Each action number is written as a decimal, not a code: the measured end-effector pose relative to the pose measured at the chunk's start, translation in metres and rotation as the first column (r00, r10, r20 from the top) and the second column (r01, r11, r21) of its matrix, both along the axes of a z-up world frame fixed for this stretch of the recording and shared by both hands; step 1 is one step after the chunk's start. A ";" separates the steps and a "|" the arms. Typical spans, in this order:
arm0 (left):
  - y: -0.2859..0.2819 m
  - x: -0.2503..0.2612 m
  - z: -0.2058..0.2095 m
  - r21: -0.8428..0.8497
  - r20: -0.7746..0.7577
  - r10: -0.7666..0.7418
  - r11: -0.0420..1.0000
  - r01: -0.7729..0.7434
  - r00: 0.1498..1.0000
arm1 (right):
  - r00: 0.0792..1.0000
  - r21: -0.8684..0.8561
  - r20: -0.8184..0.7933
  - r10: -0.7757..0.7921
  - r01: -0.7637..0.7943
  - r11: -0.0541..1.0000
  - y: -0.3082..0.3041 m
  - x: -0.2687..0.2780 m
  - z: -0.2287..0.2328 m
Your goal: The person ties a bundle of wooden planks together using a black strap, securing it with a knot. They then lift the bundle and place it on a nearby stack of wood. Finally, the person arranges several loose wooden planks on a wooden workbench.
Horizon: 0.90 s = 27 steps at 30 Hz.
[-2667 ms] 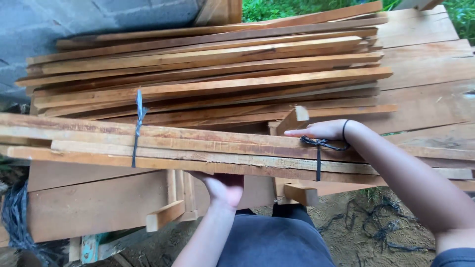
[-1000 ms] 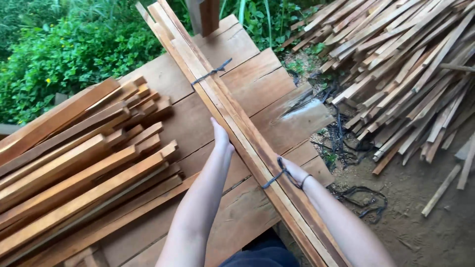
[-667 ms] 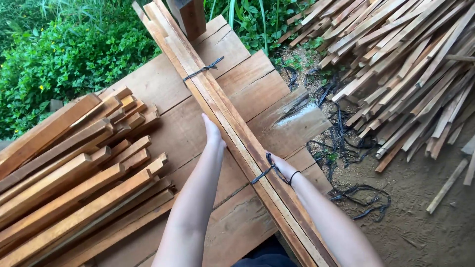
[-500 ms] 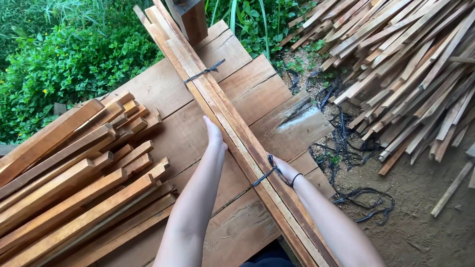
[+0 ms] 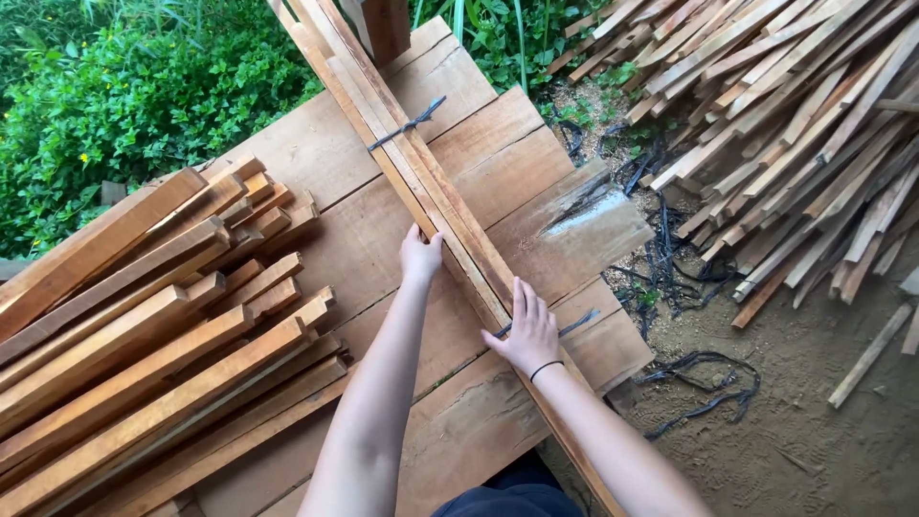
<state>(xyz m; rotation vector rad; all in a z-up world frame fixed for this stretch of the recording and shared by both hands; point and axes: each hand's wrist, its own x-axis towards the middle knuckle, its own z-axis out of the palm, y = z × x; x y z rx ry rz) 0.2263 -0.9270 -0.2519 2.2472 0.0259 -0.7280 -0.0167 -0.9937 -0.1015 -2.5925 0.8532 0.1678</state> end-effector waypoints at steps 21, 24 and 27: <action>0.306 -0.015 0.234 -0.273 0.192 0.177 0.954 -0.120 0.965 | 0.837 -0.019 0.522 0.163 -0.179 0.984 0.177 0.100 0.084; 0.398 -0.026 0.278 -0.290 0.225 0.229 0.944 -0.159 0.947 | 0.812 0.057 0.558 0.172 -0.245 0.968 0.268 0.109 0.125; 0.501 -0.029 0.284 -0.282 0.311 0.288 0.938 -0.202 0.905 | 0.749 0.035 0.615 0.246 -0.338 0.941 0.356 0.119 0.137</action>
